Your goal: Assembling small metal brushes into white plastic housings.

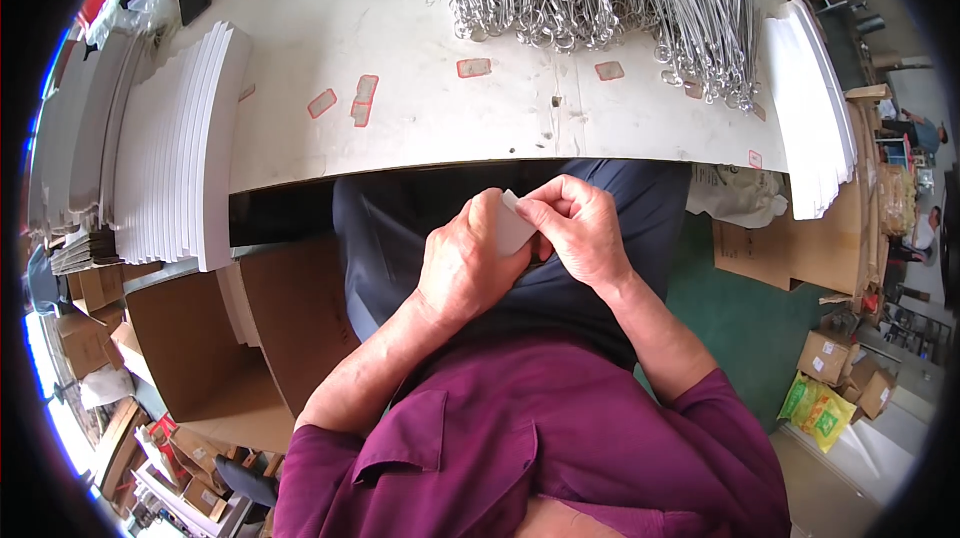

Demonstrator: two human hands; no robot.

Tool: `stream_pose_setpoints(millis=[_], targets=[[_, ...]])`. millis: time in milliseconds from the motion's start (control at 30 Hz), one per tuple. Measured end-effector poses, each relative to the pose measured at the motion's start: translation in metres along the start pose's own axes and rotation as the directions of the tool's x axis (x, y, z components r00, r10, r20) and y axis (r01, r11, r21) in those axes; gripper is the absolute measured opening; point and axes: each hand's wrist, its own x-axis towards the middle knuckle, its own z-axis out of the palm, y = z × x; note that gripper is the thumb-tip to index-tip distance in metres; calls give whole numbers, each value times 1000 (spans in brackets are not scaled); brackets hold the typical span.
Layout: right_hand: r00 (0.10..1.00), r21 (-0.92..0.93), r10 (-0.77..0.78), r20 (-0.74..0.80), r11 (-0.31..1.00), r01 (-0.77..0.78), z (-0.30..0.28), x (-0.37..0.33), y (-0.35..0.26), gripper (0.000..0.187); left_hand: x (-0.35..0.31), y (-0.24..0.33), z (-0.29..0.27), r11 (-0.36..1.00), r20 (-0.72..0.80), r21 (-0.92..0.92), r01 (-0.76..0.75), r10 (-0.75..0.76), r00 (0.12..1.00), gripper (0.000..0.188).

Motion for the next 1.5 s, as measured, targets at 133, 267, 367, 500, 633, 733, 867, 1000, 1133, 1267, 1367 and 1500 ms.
stream_pose_setpoints(millis=[133,267,367,500,633,733,867,1000,1133,1267,1367,1500], targets=[[999,25,11,-36,1000,-10,2,-5,-6,14,-3,3,-1,999,-1,9,-34,34,999,61],[915,-371,-396,-75,863,343,5,-5,15,13,-1,-11,13,995,-35,14,-102,103,994,60],[917,-417,-393,-68,846,332,11,-11,18,15,-5,-11,11,989,-76,43,-139,142,987,53],[883,-554,-468,27,728,403,7,-9,29,18,-6,-8,12,978,-106,87,-190,199,974,44],[911,-529,-411,25,768,361,4,-9,24,20,-3,0,9,982,-79,99,-160,168,983,38],[926,-452,-377,-14,829,330,4,-8,20,21,-2,0,8,983,-75,100,-154,162,984,39],[930,-392,-362,-64,866,310,5,-6,24,22,-1,1,4,984,-37,96,-153,157,987,44],[977,-214,-208,-43,957,194,1,-3,20,23,-3,3,1,987,-22,80,-139,142,990,47],[999,-89,-33,-16,996,31,1,-7,10,23,-4,1,0,985,-49,65,-161,165,985,48],[999,-37,-24,-21,999,23,0,-8,12,25,-7,-4,1,981,-47,60,-184,187,981,49],[996,-102,-80,-25,992,77,2,-10,18,22,-10,-3,1,981,-66,38,-191,194,979,52],[943,-342,-318,-101,901,267,8,-10,20,19,-11,-7,2,989,-40,11,-148,148,988,61]])
